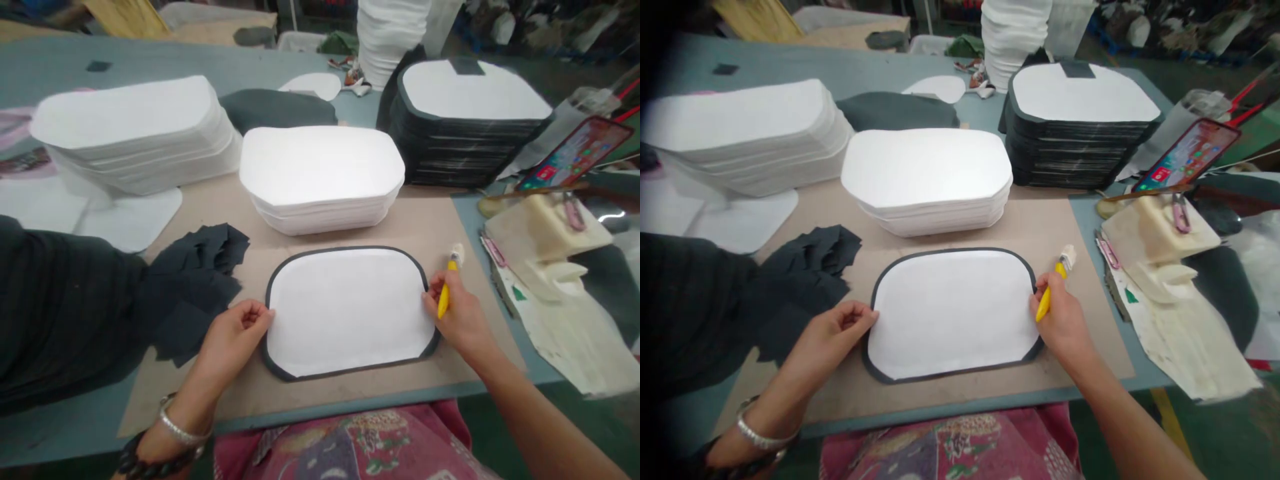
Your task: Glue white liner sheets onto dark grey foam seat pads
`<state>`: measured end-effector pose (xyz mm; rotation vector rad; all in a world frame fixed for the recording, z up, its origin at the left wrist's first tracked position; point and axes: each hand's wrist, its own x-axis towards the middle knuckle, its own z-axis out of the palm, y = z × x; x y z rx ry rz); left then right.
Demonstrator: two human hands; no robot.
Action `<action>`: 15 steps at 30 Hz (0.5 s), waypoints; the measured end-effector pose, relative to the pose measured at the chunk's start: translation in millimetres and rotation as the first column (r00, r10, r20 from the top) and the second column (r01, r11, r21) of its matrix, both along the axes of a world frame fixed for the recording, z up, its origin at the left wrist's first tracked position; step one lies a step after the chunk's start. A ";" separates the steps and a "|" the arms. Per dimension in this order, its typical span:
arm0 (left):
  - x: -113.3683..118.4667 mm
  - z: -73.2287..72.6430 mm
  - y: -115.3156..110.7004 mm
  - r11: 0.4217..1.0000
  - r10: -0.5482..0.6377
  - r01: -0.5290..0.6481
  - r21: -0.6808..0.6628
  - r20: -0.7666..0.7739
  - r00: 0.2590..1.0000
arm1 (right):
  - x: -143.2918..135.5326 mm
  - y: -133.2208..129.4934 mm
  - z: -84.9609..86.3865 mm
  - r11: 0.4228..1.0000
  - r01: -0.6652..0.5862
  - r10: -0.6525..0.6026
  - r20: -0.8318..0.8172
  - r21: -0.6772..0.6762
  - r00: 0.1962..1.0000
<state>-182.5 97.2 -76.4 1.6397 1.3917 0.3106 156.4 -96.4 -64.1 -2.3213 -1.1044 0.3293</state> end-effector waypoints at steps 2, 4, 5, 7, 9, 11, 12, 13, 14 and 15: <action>-1.8 -4.0 -0.2 1.000 0.014 -0.014 -0.012 0.003 1.000 | -0.6 -0.8 -0.6 1.000 0.013 -0.013 -0.025 -0.009 1.000; -3.4 -6.7 -1.3 0.999 0.036 -0.036 -0.026 0.006 0.999 | -1.1 -2.5 -1.7 0.999 0.031 -0.032 -0.043 -0.024 0.999; -4.0 -7.5 -2.2 0.998 0.047 -0.047 -0.035 0.004 0.999 | -1.2 -3.7 -2.4 0.999 0.038 -0.040 -0.050 -0.033 0.998; -4.8 -8.4 -4.3 0.997 0.062 -0.062 -0.049 -0.005 0.998 | -1.1 -6.3 -4.3 0.998 0.045 -0.048 -0.063 -0.051 0.997; -5.6 -9.6 -6.4 0.996 0.072 -0.072 -0.059 -0.007 0.997 | -0.9 -8.8 -6.2 0.996 0.047 -0.052 -0.079 -0.070 0.996; -6.6 -11.6 -7.7 0.995 0.080 -0.080 -0.066 0.003 0.997 | -0.7 -10.6 -7.4 0.995 0.051 -0.058 -0.090 -0.084 0.994; -7.4 -12.6 -7.8 0.994 0.081 -0.081 -0.067 0.007 0.997 | -0.6 -11.2 -7.8 0.995 0.053 -0.061 -0.092 -0.090 0.994; -8.2 -13.3 -7.6 0.995 0.080 -0.079 -0.065 0.010 0.997 | -0.3 -11.7 -8.0 0.994 0.055 -0.063 -0.091 -0.095 0.994; -9.1 -13.1 -7.2 0.996 0.072 -0.071 -0.061 0.006 0.997 | 0.1 -12.2 -8.1 0.994 0.054 -0.062 -0.088 -0.098 0.994; -9.8 -11.8 -6.6 0.997 0.054 -0.054 -0.057 -0.003 0.999 | 0.9 -12.7 -8.3 0.993 0.054 -0.063 -0.083 -0.102 0.995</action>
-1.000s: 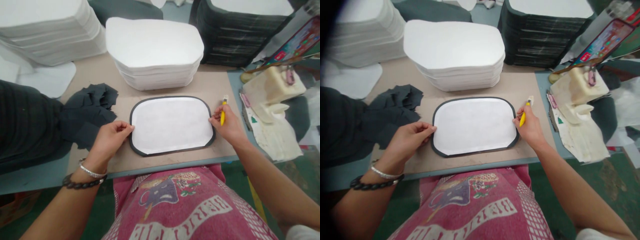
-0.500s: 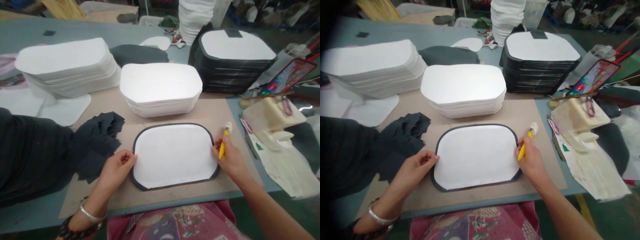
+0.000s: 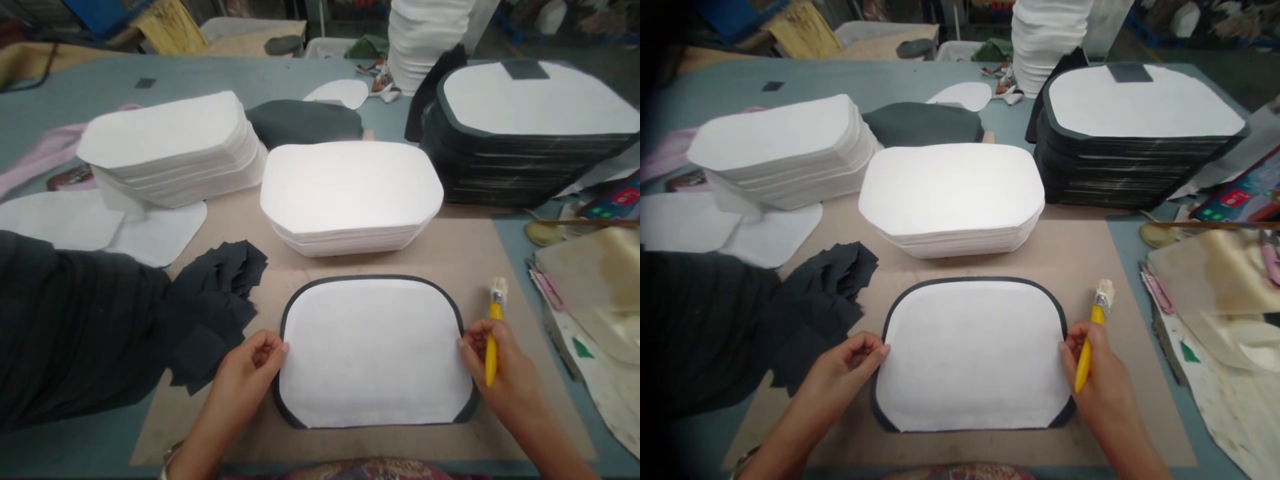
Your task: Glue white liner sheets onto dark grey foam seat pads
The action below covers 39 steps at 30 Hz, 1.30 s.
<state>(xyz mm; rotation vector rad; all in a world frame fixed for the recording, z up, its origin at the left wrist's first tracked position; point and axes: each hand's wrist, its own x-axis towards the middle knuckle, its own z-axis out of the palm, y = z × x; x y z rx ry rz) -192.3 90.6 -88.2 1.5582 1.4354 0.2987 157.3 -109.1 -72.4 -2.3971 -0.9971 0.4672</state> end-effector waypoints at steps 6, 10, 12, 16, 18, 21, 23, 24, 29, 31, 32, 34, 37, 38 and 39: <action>18.6 33.9 -11.1 0.939 -0.010 0.105 0.329 -0.280 0.960 | 10.8 -3.2 -5.5 0.998 0.016 -0.014 0.039 -0.061 0.999; 66.2 45.6 -36.6 0.633 -0.186 0.428 0.645 -0.410 0.893 | 15.0 -3.8 -8.3 0.995 0.017 -0.008 0.097 -0.094 0.995; 88.3 41.0 -46.5 0.539 -0.334 0.578 0.613 -0.475 0.814 | 15.2 -4.9 -6.8 0.994 -0.005 0.017 0.112 -0.109 0.994; 106.1 26.1 -53.3 0.528 -0.409 0.665 0.529 -0.528 0.745 | 4.7 -2.3 1.6 0.985 -0.088 0.128 0.290 -0.146 0.948; 105.3 21.3 -52.2 0.530 -0.416 0.668 0.522 -0.526 0.742 | -10.3 6.7 5.0 0.983 -0.164 0.185 0.396 -0.086 0.899; 102.8 18.3 -49.7 0.519 -0.408 0.658 0.545 -0.519 0.751 | -39.6 29.5 2.0 0.936 -0.340 0.280 0.385 0.095 0.879; 102.6 17.5 -48.9 0.509 -0.401 0.654 0.559 -0.518 0.755 | -55.8 44.7 -5.3 0.892 -0.431 0.365 0.343 0.138 0.866; 102.8 17.3 -48.9 0.507 -0.399 0.653 0.562 -0.519 0.756 | -61.3 50.5 -9.6 0.876 -0.461 0.394 0.338 0.144 0.855; 104.2 17.4 -51.5 0.522 -0.403 0.657 0.544 -0.522 0.752 | -66.9 57.1 -24.2 0.859 -0.479 0.399 0.352 0.178 0.847; 104.4 18.1 -52.6 0.519 -0.401 0.662 0.541 -0.530 0.747 | -64.5 53.7 -20.7 0.865 -0.468 0.399 0.316 0.183 0.861; 104.4 18.7 -53.0 0.516 -0.398 0.663 0.542 -0.533 0.746 | -62.7 51.2 -15.5 0.869 -0.459 0.398 0.290 0.186 0.870; 104.4 20.3 -53.2 0.513 -0.392 0.660 0.549 -0.534 0.749 | -56.0 44.4 2.8 0.873 -0.444 0.394 0.245 0.201 0.886; 104.0 24.3 -54.2 0.515 -0.389 0.647 0.563 -0.519 0.761 | -35.0 35.2 46.0 0.842 -0.502 0.443 0.277 0.198 0.853; 103.9 25.8 -54.9 0.513 -0.394 0.644 0.568 -0.511 0.764 | -25.7 35.3 61.4 0.822 -0.539 0.472 0.310 0.185 0.825; 103.8 27.3 -55.9 0.509 -0.401 0.641 0.574 -0.501 0.767 | -16.3 38.1 75.6 0.804 -0.569 0.493 0.340 0.174 0.801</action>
